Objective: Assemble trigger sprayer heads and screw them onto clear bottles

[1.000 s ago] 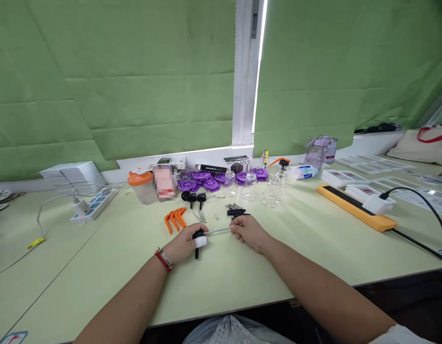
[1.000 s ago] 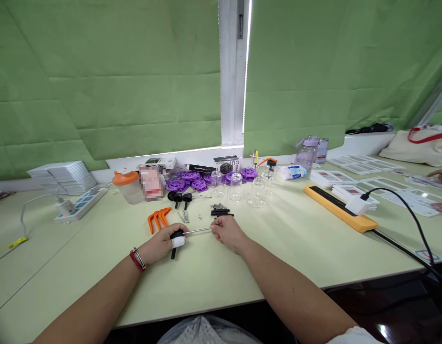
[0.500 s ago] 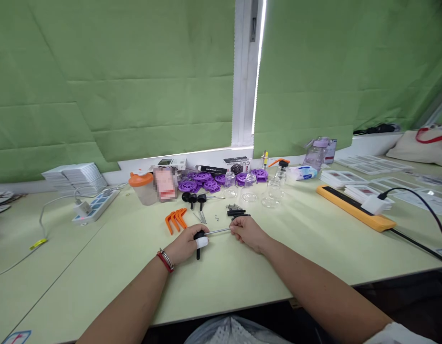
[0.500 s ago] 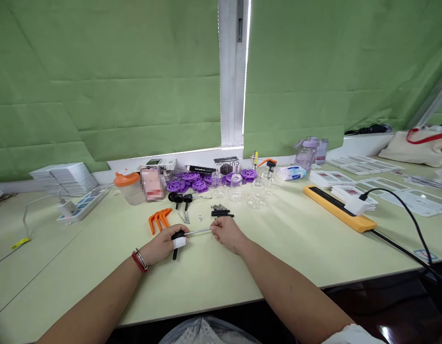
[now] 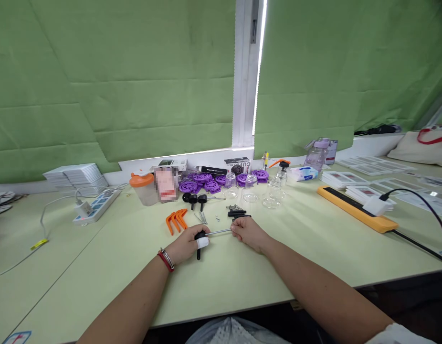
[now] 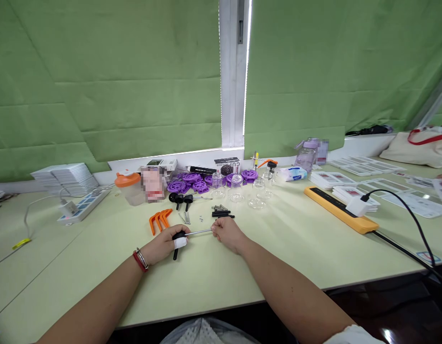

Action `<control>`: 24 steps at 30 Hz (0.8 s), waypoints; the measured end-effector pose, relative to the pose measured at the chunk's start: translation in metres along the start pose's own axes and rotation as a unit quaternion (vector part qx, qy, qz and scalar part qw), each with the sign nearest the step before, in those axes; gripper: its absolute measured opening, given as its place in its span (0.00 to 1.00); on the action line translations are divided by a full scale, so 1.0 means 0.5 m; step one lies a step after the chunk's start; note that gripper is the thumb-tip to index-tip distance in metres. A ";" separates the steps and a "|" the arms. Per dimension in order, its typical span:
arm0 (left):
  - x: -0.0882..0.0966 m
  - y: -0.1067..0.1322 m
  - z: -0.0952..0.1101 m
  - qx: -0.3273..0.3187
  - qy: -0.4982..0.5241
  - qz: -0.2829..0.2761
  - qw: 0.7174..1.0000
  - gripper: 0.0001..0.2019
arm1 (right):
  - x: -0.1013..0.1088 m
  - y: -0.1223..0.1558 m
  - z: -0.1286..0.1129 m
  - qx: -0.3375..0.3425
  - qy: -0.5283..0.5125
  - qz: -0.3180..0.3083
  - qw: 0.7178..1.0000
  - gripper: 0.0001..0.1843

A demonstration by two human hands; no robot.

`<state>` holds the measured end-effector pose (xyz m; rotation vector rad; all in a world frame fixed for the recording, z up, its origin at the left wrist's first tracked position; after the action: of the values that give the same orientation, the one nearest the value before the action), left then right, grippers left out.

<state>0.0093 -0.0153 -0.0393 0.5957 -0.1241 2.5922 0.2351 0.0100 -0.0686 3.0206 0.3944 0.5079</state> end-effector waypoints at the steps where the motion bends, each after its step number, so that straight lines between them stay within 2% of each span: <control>1: 0.000 0.000 0.000 -0.001 -0.002 0.000 1.000 0.12 | -0.001 -0.002 0.003 0.004 0.003 0.000 1.000 0.08; 7: 0.001 -0.001 -0.002 0.003 0.002 -0.002 1.000 0.13 | -0.002 -0.013 0.021 0.019 0.058 0.002 0.998 0.12; 11: 0.000 -0.001 -0.002 0.000 0.006 0.002 1.000 0.13 | -0.003 -0.009 0.017 0.036 0.113 0.012 0.993 0.16; 24: 0.001 -0.002 -0.003 0.004 0.028 0.006 1.000 0.12 | -0.005 -0.001 0.001 0.059 0.156 0.020 0.986 0.19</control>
<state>0.0086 -0.0137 -0.0404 0.5258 -0.0999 2.6194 0.2329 0.0096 -0.0698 3.0674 0.3926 1.0022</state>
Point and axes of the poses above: each hand's wrist, its own y-axis away from the middle knuckle, its own x-axis out of the back of the hand, z = x × y, the point moved 1 cm from there along -y, towards the middle knuckle, and after that the axes turned 7 degrees about y, right-handed, at the moved point
